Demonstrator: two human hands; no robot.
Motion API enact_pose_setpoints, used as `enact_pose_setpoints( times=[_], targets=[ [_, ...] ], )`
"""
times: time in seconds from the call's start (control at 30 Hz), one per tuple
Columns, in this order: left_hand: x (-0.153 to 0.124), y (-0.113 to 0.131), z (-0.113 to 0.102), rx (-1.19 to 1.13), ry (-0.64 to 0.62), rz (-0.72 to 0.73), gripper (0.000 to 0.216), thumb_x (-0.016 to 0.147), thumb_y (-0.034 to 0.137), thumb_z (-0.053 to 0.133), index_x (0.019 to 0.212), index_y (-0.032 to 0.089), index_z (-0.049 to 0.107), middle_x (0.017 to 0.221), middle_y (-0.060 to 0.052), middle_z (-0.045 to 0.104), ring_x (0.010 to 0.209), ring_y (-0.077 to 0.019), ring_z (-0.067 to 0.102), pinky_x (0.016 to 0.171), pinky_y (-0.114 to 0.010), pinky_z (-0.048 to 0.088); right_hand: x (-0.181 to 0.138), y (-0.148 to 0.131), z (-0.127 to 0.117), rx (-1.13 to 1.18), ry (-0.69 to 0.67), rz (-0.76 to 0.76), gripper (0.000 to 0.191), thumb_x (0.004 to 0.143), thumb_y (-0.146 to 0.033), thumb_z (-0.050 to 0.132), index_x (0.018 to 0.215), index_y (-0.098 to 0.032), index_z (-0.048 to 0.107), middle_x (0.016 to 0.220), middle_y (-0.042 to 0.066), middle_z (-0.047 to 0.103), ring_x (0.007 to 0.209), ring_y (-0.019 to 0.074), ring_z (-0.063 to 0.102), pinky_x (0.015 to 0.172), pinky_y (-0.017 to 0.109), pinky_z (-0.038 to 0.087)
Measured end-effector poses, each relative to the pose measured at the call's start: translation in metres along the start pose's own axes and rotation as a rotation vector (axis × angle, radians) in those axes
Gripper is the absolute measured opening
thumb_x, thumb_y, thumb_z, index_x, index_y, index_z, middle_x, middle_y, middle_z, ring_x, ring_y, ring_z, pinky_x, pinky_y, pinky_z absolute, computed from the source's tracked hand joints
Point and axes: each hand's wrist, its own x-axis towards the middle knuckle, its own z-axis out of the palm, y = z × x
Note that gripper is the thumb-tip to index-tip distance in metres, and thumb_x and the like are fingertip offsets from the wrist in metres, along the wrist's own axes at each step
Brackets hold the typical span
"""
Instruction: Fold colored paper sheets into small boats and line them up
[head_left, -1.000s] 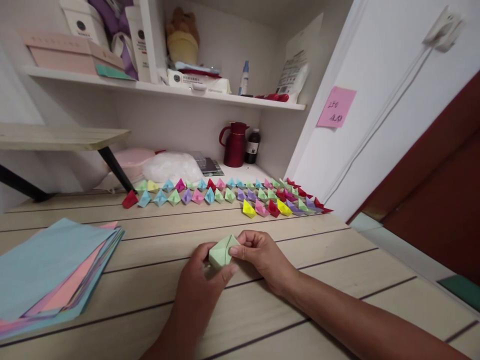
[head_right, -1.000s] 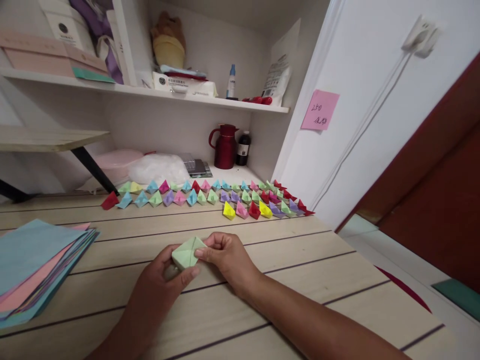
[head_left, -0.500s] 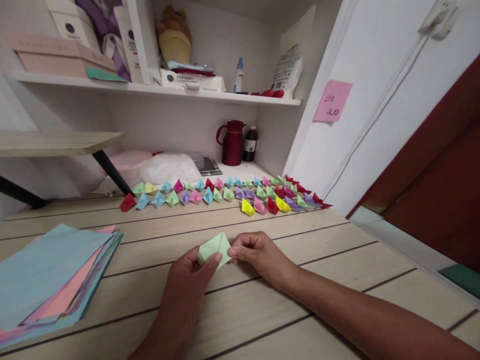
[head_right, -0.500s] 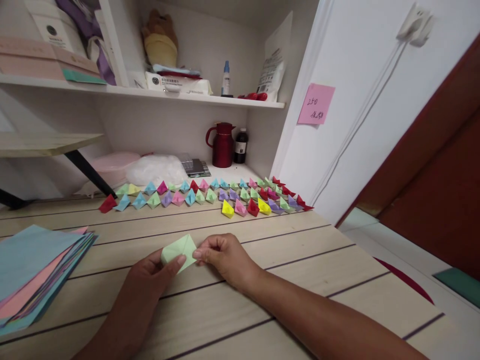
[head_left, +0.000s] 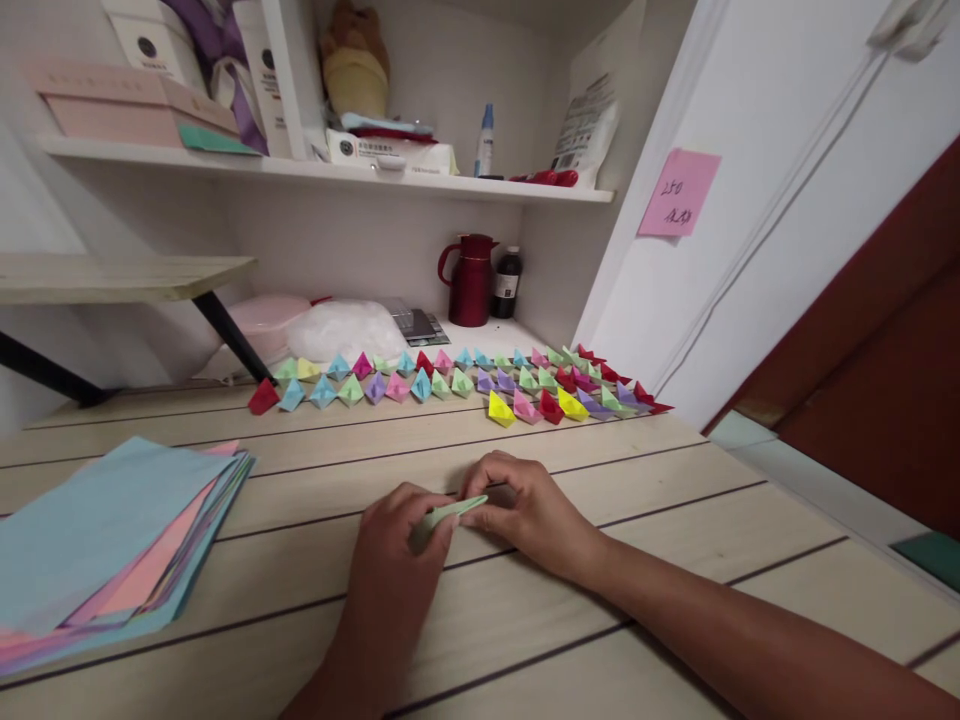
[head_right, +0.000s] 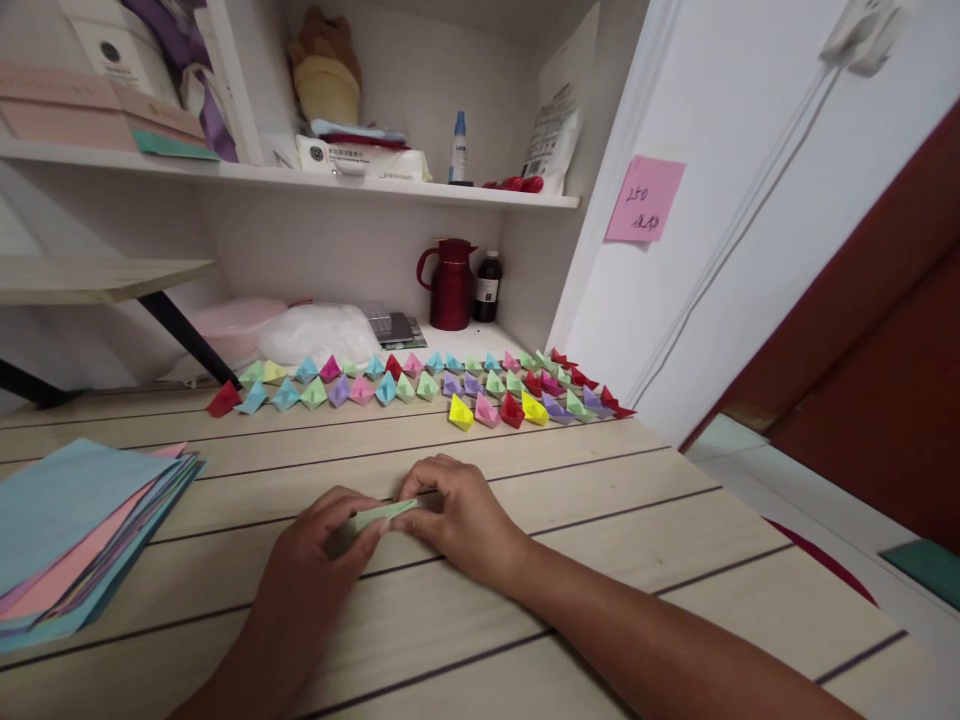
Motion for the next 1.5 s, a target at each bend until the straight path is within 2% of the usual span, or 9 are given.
enact_pose_setpoints(
  times=[0.13,0.23,0.4,0.53,0.63,0.87,1.0,1.13,1.5],
  targets=[
    [0.001,-0.004,-0.001,0.153,0.331,0.211,0.043,0.072,0.028,0.068,0.114,0.024,0.059,0.111,-0.007,0.058,0.105,-0.0251,0.055,0.094,-0.042,0.042,0.003,0.006,0.002,0.178,0.075,0.118,0.025,0.070,-0.033,0.076,0.069,-0.018,0.057,0.070,-0.002,0.059,0.067,0.0134,0.052,0.064,0.026,0.040],
    [0.001,-0.002,-0.005,0.254,0.429,0.242,0.050,0.074,0.032,0.069,0.121,0.024,0.052,0.118,-0.009,0.055,0.113,-0.0280,0.051,0.098,-0.047,0.038,0.007,0.013,0.003,0.344,0.172,0.243,0.031,0.066,-0.031,0.078,0.068,-0.018,0.050,0.064,-0.005,0.053,0.059,0.0104,0.046,0.056,0.023,0.035],
    [-0.004,-0.001,-0.005,0.302,0.330,0.295,0.013,0.082,0.031,0.064,0.095,0.029,0.064,0.097,-0.001,0.064,0.096,-0.0224,0.059,0.092,-0.043,0.038,0.005,0.011,0.001,0.249,0.186,0.058,0.024,0.072,-0.025,0.075,0.069,-0.018,0.053,0.077,-0.001,0.061,0.072,0.0140,0.056,0.068,0.027,0.042],
    [-0.005,-0.004,-0.004,0.243,0.303,0.319,0.011,0.083,0.025,0.061,0.093,0.029,0.065,0.092,0.001,0.065,0.091,-0.0190,0.060,0.087,-0.037,0.040,0.000,0.000,-0.002,-0.070,0.111,-0.315,0.011,0.082,-0.015,0.064,0.074,-0.019,0.059,0.084,0.002,0.067,0.083,0.0162,0.060,0.079,0.033,0.043],
    [-0.004,-0.001,-0.008,0.216,0.260,0.402,0.013,0.085,0.018,0.057,0.090,0.028,0.064,0.087,0.003,0.065,0.085,-0.0160,0.060,0.083,-0.034,0.042,-0.003,-0.002,-0.004,-0.243,0.109,-0.480,0.012,0.084,-0.011,0.059,0.078,-0.021,0.060,0.089,0.002,0.067,0.085,0.0163,0.059,0.081,0.035,0.041],
    [-0.004,0.006,-0.013,0.459,0.146,0.589,0.016,0.084,0.010,0.056,0.083,0.024,0.063,0.081,0.004,0.065,0.078,-0.0146,0.060,0.096,-0.039,0.034,0.000,0.013,-0.003,-0.479,0.127,-0.409,0.021,0.077,-0.005,0.061,0.086,-0.023,0.065,0.112,0.004,0.061,0.105,0.0208,0.053,0.090,0.038,0.036],
    [-0.008,-0.001,-0.009,0.684,-0.085,0.475,0.020,0.083,0.006,0.056,0.072,0.021,0.063,0.075,0.003,0.063,0.075,-0.0156,0.060,0.097,-0.043,0.034,0.000,0.017,-0.003,-0.557,-0.012,-0.321,0.031,0.075,-0.003,0.061,0.097,-0.025,0.064,0.106,0.003,0.063,0.102,0.0199,0.055,0.088,0.036,0.036],
    [-0.007,-0.003,-0.011,0.692,-0.250,0.339,0.021,0.084,0.007,0.055,0.076,0.022,0.068,0.080,0.000,0.066,0.082,-0.0177,0.062,0.092,-0.043,0.039,-0.004,0.017,-0.007,-0.575,-0.152,-0.289,0.024,0.079,-0.009,0.063,0.099,-0.023,0.062,0.100,0.003,0.067,0.096,0.0185,0.058,0.086,0.034,0.038],
    [0.004,-0.005,-0.021,0.293,-0.236,0.018,0.016,0.072,0.017,0.062,0.064,0.027,0.072,0.078,-0.001,0.071,0.075,-0.0194,0.066,0.070,-0.034,0.049,-0.005,0.017,-0.012,-0.533,-0.210,-0.243,0.013,0.083,-0.021,0.068,0.095,-0.025,0.068,0.105,0.004,0.066,0.098,0.0193,0.058,0.088,0.036,0.038]
  ],
)
